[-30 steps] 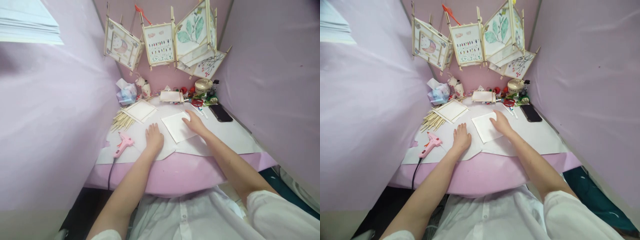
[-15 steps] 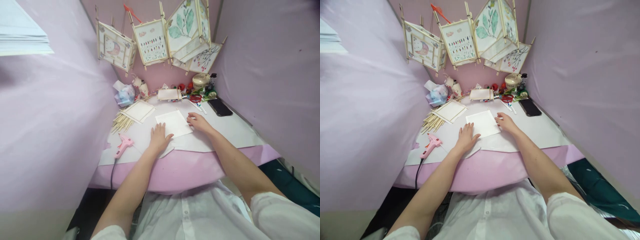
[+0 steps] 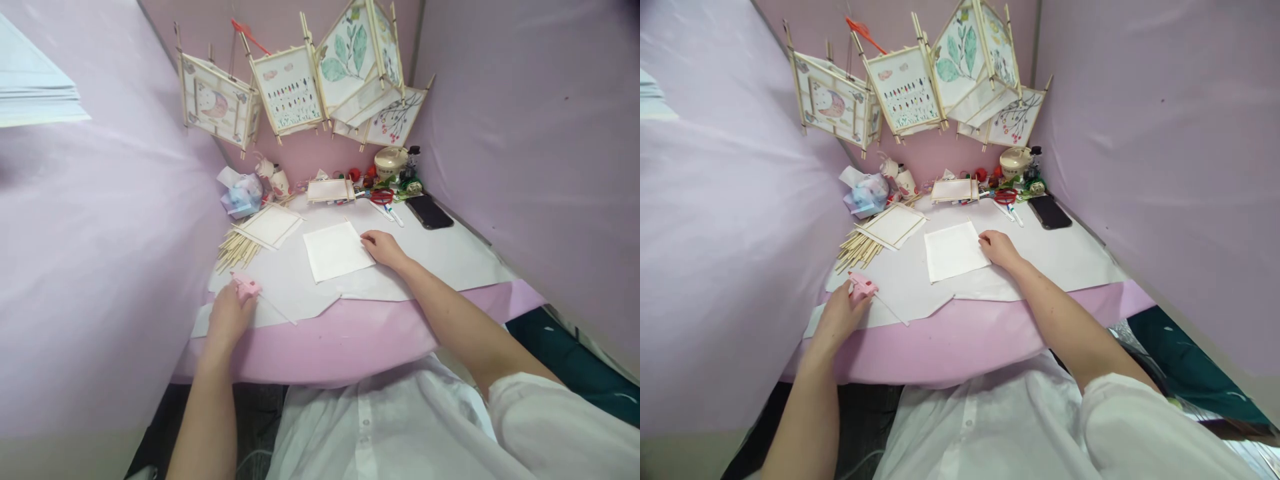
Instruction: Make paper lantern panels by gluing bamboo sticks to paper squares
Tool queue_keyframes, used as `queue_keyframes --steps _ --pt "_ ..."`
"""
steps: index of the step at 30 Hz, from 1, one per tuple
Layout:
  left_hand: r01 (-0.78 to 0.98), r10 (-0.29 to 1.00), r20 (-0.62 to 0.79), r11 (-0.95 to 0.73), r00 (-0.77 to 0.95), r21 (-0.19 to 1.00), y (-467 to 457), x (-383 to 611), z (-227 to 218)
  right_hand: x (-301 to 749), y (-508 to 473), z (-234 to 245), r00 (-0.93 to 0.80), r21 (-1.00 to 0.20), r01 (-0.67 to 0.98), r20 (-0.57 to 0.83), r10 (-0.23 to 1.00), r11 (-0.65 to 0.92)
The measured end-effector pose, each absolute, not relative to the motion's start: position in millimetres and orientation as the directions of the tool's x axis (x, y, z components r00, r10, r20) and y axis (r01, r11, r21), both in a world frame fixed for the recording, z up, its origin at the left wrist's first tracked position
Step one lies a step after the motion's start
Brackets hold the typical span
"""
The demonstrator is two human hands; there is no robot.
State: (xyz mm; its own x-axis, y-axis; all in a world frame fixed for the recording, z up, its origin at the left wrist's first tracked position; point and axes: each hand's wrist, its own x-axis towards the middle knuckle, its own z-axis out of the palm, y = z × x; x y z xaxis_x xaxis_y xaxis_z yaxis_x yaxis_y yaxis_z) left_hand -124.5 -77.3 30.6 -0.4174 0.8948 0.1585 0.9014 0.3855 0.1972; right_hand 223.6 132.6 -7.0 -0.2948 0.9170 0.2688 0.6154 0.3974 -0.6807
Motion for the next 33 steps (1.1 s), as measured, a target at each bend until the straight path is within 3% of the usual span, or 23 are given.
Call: queue_keyframes --steps 11,15,17,19,21,22,24,26,33 --pt "0.882 0.86 0.203 0.44 -0.468 0.169 -78.2 -133.2 22.5 223.7 130.1 -1.6 -0.307 -0.658 0.645 0.242 0.92 0.388" --pt "0.889 0.882 0.189 0.379 -0.431 0.256 -83.1 -130.7 30.9 223.2 131.2 -2.8 -0.288 -0.71 0.612 0.209 0.934 0.348" --pt "0.859 0.877 0.196 0.346 -0.439 0.379 -84.1 -122.6 36.8 222.0 131.1 -3.8 -0.29 -0.742 0.587 0.181 0.94 0.324" --pt "0.695 0.839 0.18 0.284 -0.513 0.66 -83.0 -109.0 42.8 220.3 129.8 -4.0 -0.297 -0.76 0.566 0.173 0.939 0.319" --pt "0.313 0.829 0.057 0.145 -0.557 0.939 -79.7 -90.6 47.7 218.4 127.4 -3.3 -0.299 -0.76 0.553 0.202 0.933 0.342" --pt "0.127 0.855 -0.028 0.11 -0.518 0.986 -77.2 -80.1 49.5 217.4 126.1 -3.0 -0.302 -0.754 0.548 0.225 0.926 0.362" --pt "-0.138 0.913 -0.137 0.089 -0.385 0.986 -71.4 -58.0 50.8 215.3 123.6 -3.3 -0.33 -0.737 0.532 0.272 0.904 0.416" --pt "-0.225 0.947 -0.192 0.134 -0.256 0.965 -64.8 -36.3 49.1 213.4 122.5 -5.5 -0.39 -0.719 0.505 0.304 0.869 0.478" --pt "-0.072 0.976 -0.214 0.211 -0.047 0.975 -37.8 13.6 43.7 213.9 127.0 -16.0 -0.553 -0.665 0.443 0.325 0.767 0.601"
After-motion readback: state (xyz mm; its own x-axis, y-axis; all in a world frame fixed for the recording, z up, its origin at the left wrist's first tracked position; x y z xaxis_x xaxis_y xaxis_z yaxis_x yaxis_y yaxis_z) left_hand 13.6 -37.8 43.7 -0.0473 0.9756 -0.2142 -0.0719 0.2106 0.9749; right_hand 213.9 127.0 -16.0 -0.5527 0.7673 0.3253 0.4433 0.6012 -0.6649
